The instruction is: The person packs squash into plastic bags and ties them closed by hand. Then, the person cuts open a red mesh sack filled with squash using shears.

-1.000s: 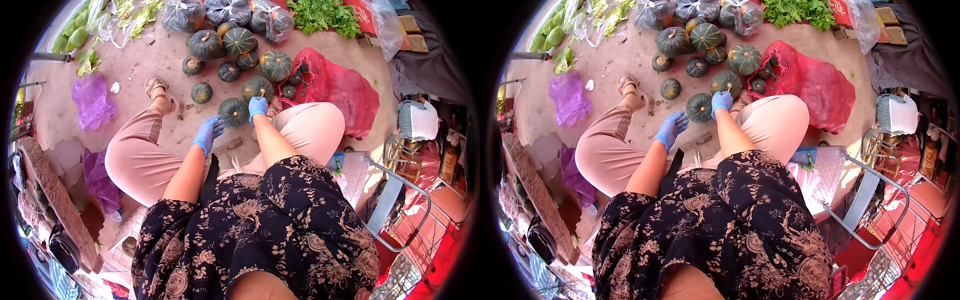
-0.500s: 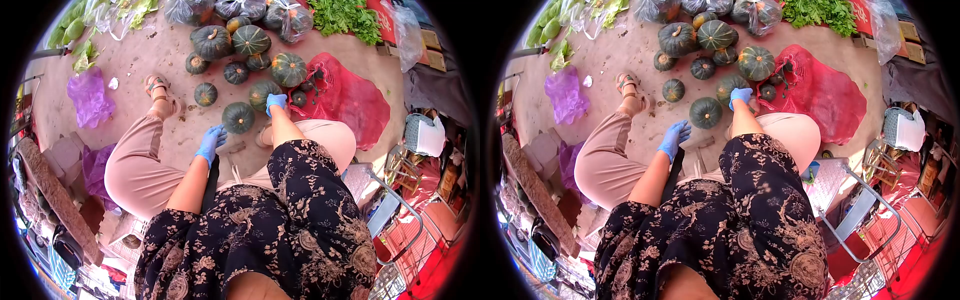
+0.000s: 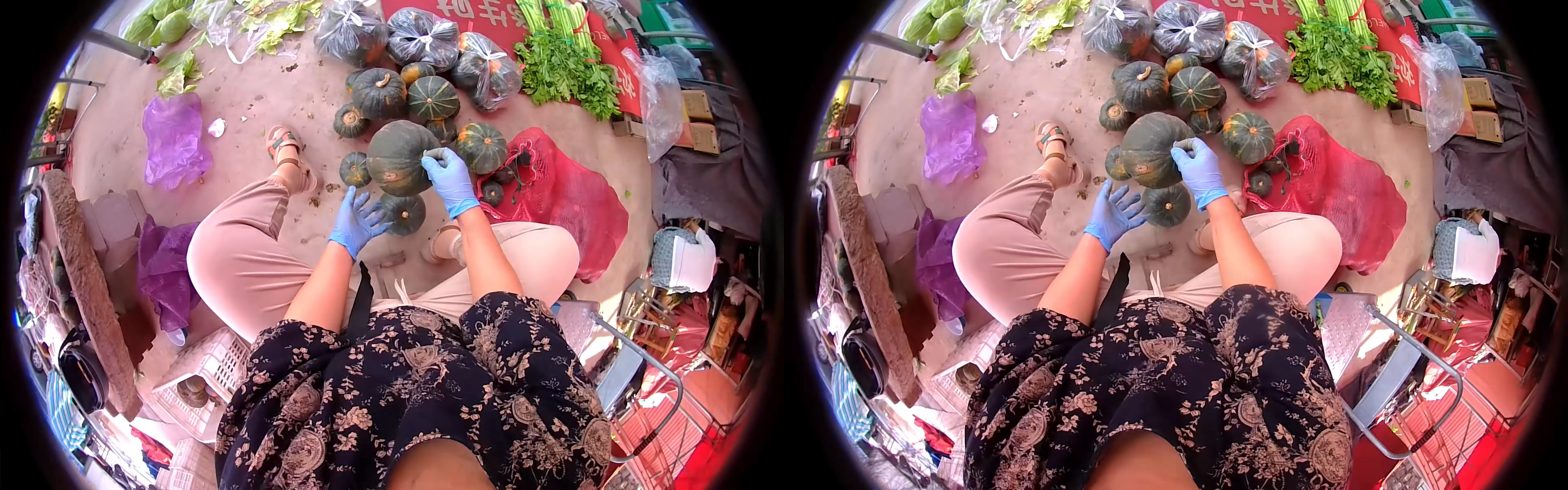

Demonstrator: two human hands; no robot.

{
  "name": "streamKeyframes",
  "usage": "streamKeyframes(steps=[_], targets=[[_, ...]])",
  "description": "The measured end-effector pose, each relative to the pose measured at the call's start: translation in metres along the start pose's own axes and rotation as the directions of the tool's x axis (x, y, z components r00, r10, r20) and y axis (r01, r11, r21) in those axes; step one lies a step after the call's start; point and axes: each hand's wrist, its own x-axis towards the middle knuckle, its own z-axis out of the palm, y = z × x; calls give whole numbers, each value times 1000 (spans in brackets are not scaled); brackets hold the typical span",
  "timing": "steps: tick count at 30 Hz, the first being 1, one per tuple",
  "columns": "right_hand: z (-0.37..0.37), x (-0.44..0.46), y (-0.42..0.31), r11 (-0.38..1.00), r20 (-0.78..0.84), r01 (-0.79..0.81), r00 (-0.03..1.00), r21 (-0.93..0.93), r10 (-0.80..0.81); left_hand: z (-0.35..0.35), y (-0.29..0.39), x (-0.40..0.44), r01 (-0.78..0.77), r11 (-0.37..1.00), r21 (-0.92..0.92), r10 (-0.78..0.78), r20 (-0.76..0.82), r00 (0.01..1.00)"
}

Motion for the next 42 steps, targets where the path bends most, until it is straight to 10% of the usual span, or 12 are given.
streamKeyframes(steps=[1, 2, 4, 7, 10, 13, 15, 20, 29, 42], targets=[[-3, -21, -32, 981, 97, -31, 995, 189, 13, 13, 2, -13, 31, 996, -78, -27, 52, 998], [-8, -40, -58, 926, 192, -83, 981, 368, 12, 19, -2, -20, -259, 952, 163, 208, 273, 939], [-14, -59, -75, 914, 288, -62, 956, 400, -62, 28, -7, -30, -800, 478, 361, 353, 755, 552], [-5, -77, -87, 950, 254, 143, 943, 277, -216, 32, 1, -43, -499, 866, -16, 369, 694, 618], [12, -90, -69, 968, 179, 193, 959, 160, -221, 22, 5, -80, -147, 956, -254, 290, 732, 616], [35, -90, -14, 923, -65, 367, 924, -119, -376, 2, 0, -100, -118, 958, -261, 276, 731, 625], [33, -105, -23, 980, -38, 167, 984, -107, -172, -8, 0, -95, -156, 942, -297, 322, 665, 674], [58, -135, -61, 900, 125, -101, 991, 425, 52, -18, 6, -86, -348, 915, -205, 402, 534, 744], [53, -115, -67, 662, 398, -401, 902, 634, 166, -20, 12, -103, -489, 867, -97, 442, 603, 664], [70, -115, -47, 987, 244, 3, 969, 162, -43, -37, 12, -76, -368, 924, -103, 367, 503, 782]])
